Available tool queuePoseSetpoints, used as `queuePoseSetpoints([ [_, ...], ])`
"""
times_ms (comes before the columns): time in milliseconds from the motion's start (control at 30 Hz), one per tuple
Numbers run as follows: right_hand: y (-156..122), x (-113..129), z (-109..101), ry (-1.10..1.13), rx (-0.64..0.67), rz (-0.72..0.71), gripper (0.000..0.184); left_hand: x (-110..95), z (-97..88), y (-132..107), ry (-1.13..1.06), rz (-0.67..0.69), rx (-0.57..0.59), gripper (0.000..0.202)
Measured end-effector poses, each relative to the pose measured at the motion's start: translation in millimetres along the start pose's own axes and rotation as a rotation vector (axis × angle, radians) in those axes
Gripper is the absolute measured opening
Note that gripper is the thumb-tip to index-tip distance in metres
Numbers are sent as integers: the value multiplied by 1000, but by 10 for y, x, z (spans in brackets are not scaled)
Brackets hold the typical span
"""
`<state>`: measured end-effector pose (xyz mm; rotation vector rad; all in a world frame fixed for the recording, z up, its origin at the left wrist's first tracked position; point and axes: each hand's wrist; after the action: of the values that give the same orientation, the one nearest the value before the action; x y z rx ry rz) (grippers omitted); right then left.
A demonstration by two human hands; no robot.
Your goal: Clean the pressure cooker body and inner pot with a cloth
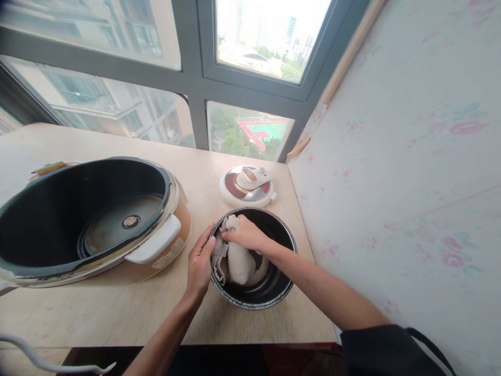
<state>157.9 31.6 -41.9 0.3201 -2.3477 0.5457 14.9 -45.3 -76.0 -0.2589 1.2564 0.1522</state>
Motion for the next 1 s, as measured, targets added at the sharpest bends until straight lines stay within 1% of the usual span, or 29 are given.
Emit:
queuePoseSetpoints([
  [67, -30, 109, 87, 44, 77, -45, 21, 19, 14, -16, 4, 34, -15, 46],
  [100, -65, 160, 105, 15, 126, -54, 24, 29, 21, -26, 0, 48, -24, 46],
  [167, -166, 245, 81, -103, 247, -105, 35, 48, 35, -42, -19, 65, -42, 46],
  [233, -289, 307, -20, -244, 407, -206, 43, 51, 51, -53, -35, 69, -58, 45],
  [333, -454, 351, -261, -447, 658, -355, 39, 19, 75, -61, -33, 69, -84, 45],
  [400, -526, 339, -425, -613, 786, -366, 35, -13, 89, -67, -34, 68, -94, 46],
  [433, -548, 319, -494, -717, 807, -331, 35, -26, 93, -69, -38, 66, -95, 47],
  [467, -562, 291, -550, -824, 792, -278, 37, -34, 93, -72, -40, 65, -91, 48],
  [500, -569, 255, -592, -921, 746, -227, 39, -36, 89, -73, -41, 67, -83, 49],
  [567, -562, 165, -625, -1064, 587, -172, 36, -21, 63, -71, -26, 73, -63, 50],
  [633, -533, 58, -599, -1145, 407, -200, 24, 11, 17, -59, 29, 90, -40, 49],
  [667, -511, 3, -569, -1174, 324, -227, 22, 29, -11, -49, 67, 106, -29, 48],
  [767, -411, -141, -451, -1230, 127, -312, 28, 73, -97, -7, 176, 163, 1, 46],
  [833, -309, -197, -366, -1216, 28, -358, 30, 83, -137, 21, 218, 192, 25, 47],
  [900, -176, -212, -279, -1134, -73, -397, 32, 80, -157, 38, 241, 219, 47, 49],
  [967, -32, -194, -186, -949, -171, -431, 33, 74, -160, 41, 252, 242, 58, 50],
  [1000, 33, -178, -135, -833, -212, -426, 31, 73, -157, 37, 255, 250, 58, 50],
])
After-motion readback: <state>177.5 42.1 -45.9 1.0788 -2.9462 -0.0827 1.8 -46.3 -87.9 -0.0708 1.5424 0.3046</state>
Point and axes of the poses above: each hand's wrist, its own y-axis towards the middle knuckle, its own z-axis out of the palm, x = y × z, and after that the axes turned 10 degrees about -y, right-handed
